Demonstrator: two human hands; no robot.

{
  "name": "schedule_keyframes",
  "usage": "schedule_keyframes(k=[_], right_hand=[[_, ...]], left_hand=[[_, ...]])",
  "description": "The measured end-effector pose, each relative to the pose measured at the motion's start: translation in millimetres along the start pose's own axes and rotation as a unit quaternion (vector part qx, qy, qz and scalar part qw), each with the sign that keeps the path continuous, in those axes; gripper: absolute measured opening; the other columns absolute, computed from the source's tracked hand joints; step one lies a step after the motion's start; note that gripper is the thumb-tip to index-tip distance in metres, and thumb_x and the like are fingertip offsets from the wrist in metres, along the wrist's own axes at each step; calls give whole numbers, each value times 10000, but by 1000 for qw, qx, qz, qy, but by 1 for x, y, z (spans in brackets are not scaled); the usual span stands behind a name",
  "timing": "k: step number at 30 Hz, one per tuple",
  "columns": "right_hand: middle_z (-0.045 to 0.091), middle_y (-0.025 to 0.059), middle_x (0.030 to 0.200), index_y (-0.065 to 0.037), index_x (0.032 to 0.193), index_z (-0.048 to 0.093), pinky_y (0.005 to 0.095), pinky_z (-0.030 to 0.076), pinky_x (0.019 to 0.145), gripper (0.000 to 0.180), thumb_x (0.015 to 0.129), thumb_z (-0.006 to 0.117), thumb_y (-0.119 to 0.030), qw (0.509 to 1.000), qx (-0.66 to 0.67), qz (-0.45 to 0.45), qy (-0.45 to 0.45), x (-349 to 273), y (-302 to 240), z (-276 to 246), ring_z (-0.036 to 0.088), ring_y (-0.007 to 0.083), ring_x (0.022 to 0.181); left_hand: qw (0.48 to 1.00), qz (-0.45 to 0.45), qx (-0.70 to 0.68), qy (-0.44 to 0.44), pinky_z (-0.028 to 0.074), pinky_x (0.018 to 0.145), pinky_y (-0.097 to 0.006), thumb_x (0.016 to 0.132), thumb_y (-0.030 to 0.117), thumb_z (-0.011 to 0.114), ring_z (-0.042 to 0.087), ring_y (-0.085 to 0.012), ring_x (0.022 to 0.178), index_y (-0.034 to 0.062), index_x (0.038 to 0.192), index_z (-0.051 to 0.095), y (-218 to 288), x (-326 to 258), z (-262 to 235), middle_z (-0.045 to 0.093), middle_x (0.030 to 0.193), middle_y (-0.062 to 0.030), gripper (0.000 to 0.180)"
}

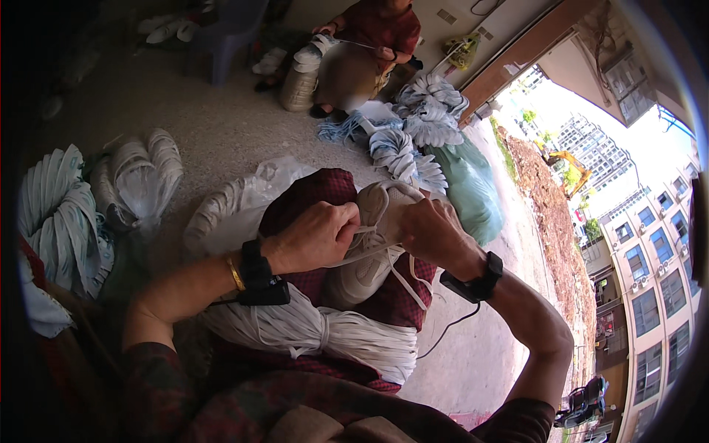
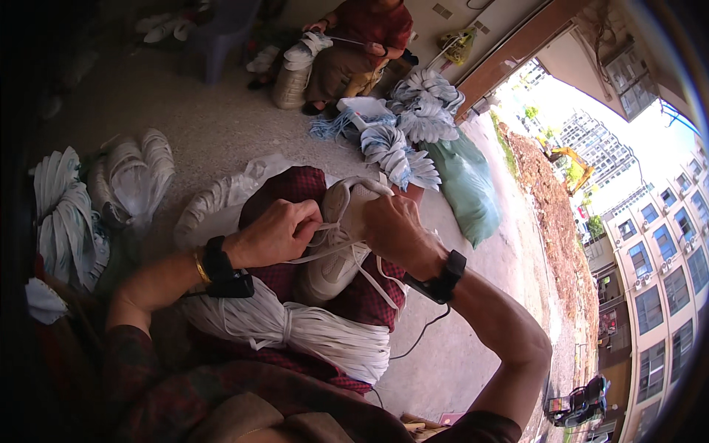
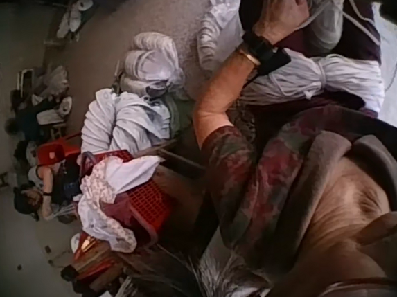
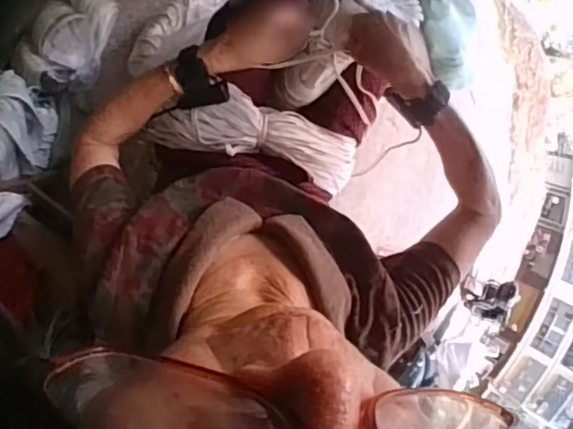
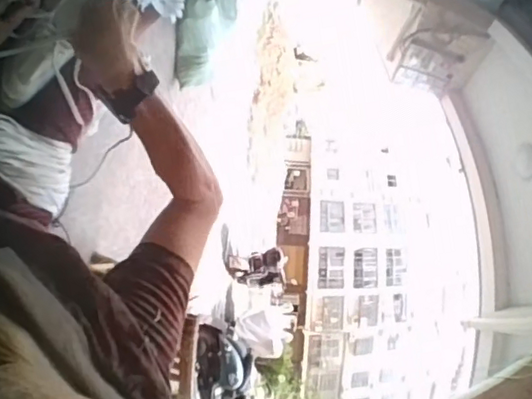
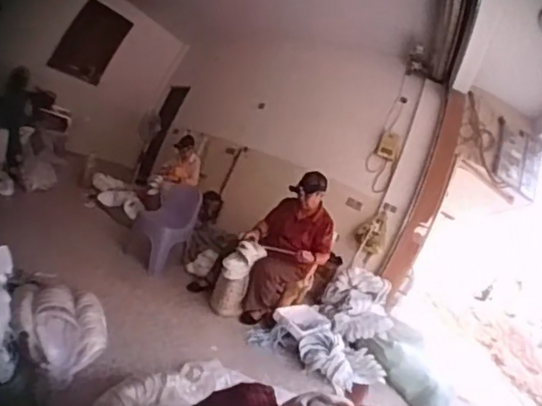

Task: Lacing white sneakers while sitting in a workshop area.

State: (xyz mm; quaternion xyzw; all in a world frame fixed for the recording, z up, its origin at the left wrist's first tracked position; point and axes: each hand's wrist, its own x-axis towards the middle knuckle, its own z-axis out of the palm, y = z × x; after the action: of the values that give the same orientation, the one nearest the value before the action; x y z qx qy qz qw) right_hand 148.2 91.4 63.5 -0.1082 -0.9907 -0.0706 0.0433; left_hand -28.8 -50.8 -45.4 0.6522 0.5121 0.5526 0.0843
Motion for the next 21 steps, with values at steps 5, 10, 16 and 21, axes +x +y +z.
schedule_keyframes(k=[5,10,16,21], right_hand=[[677,168,762,-21,774,700,445,548,665,69,724,714,-66,988,-121,-82,-46,12,-9,0,687,369,761],[676,144,765,-70,768,715,445,548,664,51,718,716,-79,995,-79,-50,-43,16,-12,-2,688,350,754],[714,155,809,-30,866,735,374,562,683,152,763,700,-136,986,105,65,-114,2,9,-10,711,288,715],[714,130,785,-14,893,729,337,554,673,142,829,690,-134,976,197,71,-57,-7,8,-2,714,215,725]], left_hand=[[1000,-6,3,-10,508,599,-421,849,-45,595,682,-422,763,-24,912,586,1,-2,-1,661,779,-229,67],[1000,-8,-8,11,508,594,-420,855,-43,599,674,-432,762,-24,907,585,3,-3,-3,657,777,-234,57],[999,-15,-25,16,510,591,-408,859,-36,605,695,-403,733,-22,892,593,3,-6,-4,661,764,-233,38],[999,-28,-36,16,513,590,-389,859,-38,599,714,-362,718,-24,900,598,-8,-5,0,670,754,-219,43]])
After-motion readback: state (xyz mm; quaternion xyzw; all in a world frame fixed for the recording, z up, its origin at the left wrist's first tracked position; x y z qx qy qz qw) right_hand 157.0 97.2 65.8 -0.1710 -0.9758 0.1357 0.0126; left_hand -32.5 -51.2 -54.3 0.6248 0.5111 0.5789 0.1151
